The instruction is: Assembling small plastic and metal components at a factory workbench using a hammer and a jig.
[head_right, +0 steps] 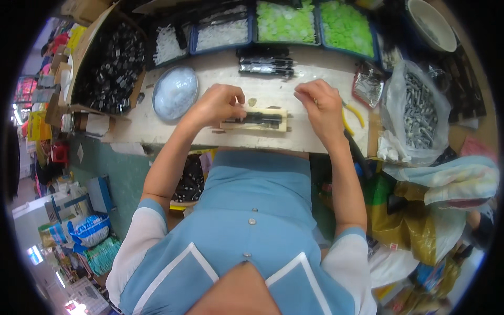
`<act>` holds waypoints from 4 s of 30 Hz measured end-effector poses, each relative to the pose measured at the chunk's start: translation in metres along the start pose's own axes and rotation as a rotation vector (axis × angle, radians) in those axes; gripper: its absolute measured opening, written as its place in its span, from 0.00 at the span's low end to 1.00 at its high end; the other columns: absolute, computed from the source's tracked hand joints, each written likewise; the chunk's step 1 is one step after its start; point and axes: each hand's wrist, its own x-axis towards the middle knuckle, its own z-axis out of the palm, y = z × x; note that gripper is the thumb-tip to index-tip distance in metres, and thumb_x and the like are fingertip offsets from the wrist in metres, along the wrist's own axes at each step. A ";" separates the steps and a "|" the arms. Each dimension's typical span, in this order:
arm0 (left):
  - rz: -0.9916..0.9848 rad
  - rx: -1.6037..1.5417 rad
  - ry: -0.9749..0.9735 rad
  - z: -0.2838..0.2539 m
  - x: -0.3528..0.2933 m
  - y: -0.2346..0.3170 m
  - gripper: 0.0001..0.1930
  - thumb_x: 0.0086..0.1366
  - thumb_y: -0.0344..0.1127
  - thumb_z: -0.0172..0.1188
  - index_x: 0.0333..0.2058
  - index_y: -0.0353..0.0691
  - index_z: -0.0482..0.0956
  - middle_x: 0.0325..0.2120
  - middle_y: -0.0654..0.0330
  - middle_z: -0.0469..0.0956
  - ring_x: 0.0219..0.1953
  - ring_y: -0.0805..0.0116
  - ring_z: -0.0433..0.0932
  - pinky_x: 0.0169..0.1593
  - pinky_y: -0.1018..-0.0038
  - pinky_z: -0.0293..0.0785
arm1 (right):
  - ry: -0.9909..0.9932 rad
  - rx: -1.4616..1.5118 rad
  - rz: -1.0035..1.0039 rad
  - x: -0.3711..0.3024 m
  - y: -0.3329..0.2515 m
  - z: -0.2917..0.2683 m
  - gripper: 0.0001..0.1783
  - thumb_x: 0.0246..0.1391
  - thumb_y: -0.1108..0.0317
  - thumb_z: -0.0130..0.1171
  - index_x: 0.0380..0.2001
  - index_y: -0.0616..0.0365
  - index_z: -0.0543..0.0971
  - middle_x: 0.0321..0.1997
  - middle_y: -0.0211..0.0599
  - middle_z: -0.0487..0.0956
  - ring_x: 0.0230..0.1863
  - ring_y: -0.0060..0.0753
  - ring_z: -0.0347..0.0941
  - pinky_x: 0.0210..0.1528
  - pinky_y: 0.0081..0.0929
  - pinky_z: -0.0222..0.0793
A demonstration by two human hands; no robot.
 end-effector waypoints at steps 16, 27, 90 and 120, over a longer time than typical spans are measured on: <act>0.164 0.337 0.429 -0.035 0.181 0.024 0.08 0.44 0.29 0.55 0.25 0.37 0.79 0.30 0.46 0.76 0.33 0.46 0.76 0.37 0.60 0.73 | 0.002 -0.121 -0.041 -0.012 0.006 -0.009 0.03 0.39 0.75 0.58 0.22 0.60 0.75 0.22 0.35 0.72 0.26 0.38 0.68 0.28 0.30 0.59; 0.297 -1.319 0.230 -0.025 0.065 0.034 0.08 0.57 0.23 0.53 0.36 0.28 0.70 0.28 0.50 0.75 0.26 0.65 0.77 0.27 0.74 0.77 | 0.099 0.741 0.509 -0.005 -0.016 -0.006 0.06 0.50 0.73 0.54 0.30 0.64 0.75 0.28 0.27 0.73 0.29 0.17 0.66 0.34 0.14 0.62; 0.442 -0.163 0.589 0.051 -0.036 -0.033 0.13 0.43 0.27 0.62 0.32 0.40 0.77 0.36 0.63 0.73 0.42 0.63 0.67 0.45 0.70 0.59 | -0.207 -0.279 -0.300 -0.026 -0.036 0.069 0.05 0.38 0.71 0.58 0.23 0.51 0.75 0.24 0.25 0.70 0.31 0.27 0.64 0.34 0.29 0.51; 0.507 0.680 0.515 0.028 0.232 0.136 0.15 0.45 0.39 0.62 0.35 0.44 0.76 0.36 0.54 0.73 0.41 0.54 0.69 0.42 0.56 0.61 | 0.006 -0.783 0.366 0.017 0.092 -0.086 0.10 0.44 0.69 0.53 0.30 0.63 0.73 0.32 0.50 0.71 0.35 0.51 0.70 0.35 0.41 0.67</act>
